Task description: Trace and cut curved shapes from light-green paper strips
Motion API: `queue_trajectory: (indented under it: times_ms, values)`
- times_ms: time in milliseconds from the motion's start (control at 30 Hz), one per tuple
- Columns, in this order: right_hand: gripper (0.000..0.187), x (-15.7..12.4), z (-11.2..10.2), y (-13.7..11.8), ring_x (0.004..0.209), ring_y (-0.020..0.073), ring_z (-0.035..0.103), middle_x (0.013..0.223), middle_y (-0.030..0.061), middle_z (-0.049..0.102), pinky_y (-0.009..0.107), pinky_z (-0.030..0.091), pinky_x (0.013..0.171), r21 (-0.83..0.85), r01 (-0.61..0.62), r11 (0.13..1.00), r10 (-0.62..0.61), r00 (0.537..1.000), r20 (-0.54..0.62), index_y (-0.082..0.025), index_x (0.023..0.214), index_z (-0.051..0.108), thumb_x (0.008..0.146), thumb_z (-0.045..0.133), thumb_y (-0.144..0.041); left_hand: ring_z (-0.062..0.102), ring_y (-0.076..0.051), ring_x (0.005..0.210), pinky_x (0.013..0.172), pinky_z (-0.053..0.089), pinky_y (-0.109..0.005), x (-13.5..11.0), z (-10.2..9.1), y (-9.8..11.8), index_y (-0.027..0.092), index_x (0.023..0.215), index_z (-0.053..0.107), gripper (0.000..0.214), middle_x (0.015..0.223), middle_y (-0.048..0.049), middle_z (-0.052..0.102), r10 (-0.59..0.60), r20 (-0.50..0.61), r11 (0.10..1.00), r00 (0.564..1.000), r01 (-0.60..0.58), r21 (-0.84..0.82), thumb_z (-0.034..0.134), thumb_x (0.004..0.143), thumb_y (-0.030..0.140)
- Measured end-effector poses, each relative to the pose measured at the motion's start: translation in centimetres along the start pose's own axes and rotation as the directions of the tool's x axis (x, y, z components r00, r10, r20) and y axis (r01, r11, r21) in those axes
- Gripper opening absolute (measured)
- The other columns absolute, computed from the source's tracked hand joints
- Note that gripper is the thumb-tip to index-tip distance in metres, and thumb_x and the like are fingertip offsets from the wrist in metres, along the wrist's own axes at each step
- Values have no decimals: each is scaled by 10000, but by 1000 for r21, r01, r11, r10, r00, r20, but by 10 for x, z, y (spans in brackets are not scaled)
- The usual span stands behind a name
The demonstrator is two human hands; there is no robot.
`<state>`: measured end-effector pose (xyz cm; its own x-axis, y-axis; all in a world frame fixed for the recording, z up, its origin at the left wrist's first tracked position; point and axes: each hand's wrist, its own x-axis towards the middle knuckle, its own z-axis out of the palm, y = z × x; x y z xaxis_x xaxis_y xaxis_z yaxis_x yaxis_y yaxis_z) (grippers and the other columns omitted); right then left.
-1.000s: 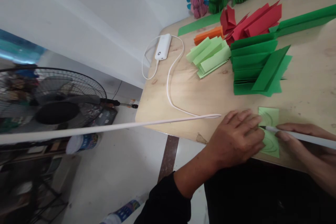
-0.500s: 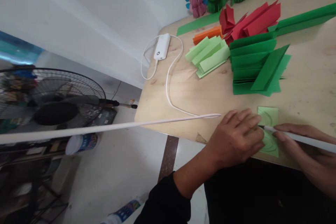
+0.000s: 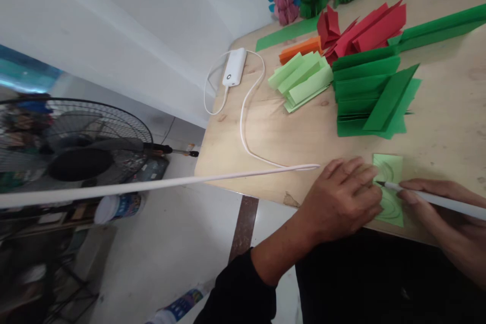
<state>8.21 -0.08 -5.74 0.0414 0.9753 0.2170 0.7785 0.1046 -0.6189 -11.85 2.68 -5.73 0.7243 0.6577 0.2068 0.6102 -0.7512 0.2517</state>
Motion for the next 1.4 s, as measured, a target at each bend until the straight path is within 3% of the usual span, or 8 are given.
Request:
queue_trajectory:
  times_ms: [167, 333, 600, 867, 1100, 1400]
  values:
    - [418, 7, -5, -5, 566, 189, 554, 706, 3, 645, 367, 407, 561, -141, 87, 986, -92, 995, -28, -297, 757, 636, 834, 400, -633, 413, -240, 1334, 1122, 283, -419, 0, 1, 1, 182, 1056, 639, 333, 1348, -53, 562, -4, -23, 1000, 1000, 4, -2, 383, 960, 373]
    - [399, 6, -6, -4, 651, 215, 567, 740, 20, 649, 394, 426, 662, -131, 68, 989, -72, 997, -29, -297, 763, 625, 833, 405, -623, 403, -232, 1342, 1121, 282, -422, 0, 0, 1, 186, 1060, 636, 312, 1364, -63, 548, -2, 1, 1000, 1000, 2, 16, 414, 947, 374]
    - [359, 4, -7, 2, 647, 206, 582, 753, 8, 671, 379, 414, 627, -124, 102, 987, -107, 994, -35, -299, 795, 621, 848, 423, -595, 407, -237, 1338, 1124, 280, -412, 0, 1, 1, 176, 1046, 635, 331, 1348, -56, 559, -6, -25, 1000, 1000, 6, -6, 378, 962, 367]
    - [366, 2, -7, 6, 718, 211, 620, 809, 9, 682, 383, 454, 697, -81, 70, 994, -71, 997, -10, -292, 806, 612, 851, 415, -596, 390, -239, 1349, 1128, 267, -417, 0, 1, 1, 176, 1064, 633, 344, 1360, -55, 546, -7, -10, 1000, 1000, 7, -5, 363, 967, 365]
    - [377, 0, -4, 10, 764, 223, 617, 844, 23, 679, 402, 465, 736, -84, 16, 996, -14, 1000, 15, -286, 818, 610, 829, 424, -614, 389, -237, 1346, 1134, 267, -411, 0, 2, 2, 162, 1260, 560, 405, 1352, -48, 557, -22, -21, 999, 1000, 22, -24, 378, 960, 365]
    - [344, 1, -7, 9, 796, 231, 623, 852, 35, 674, 407, 474, 735, -39, -7, 999, 8, 1000, 20, -275, 818, 615, 834, 443, -572, 410, -252, 1331, 1137, 272, -417, 0, 2, 2, 145, 1207, 595, 397, 1345, -42, 567, -18, -35, 1000, 999, 18, -18, 379, 962, 370]
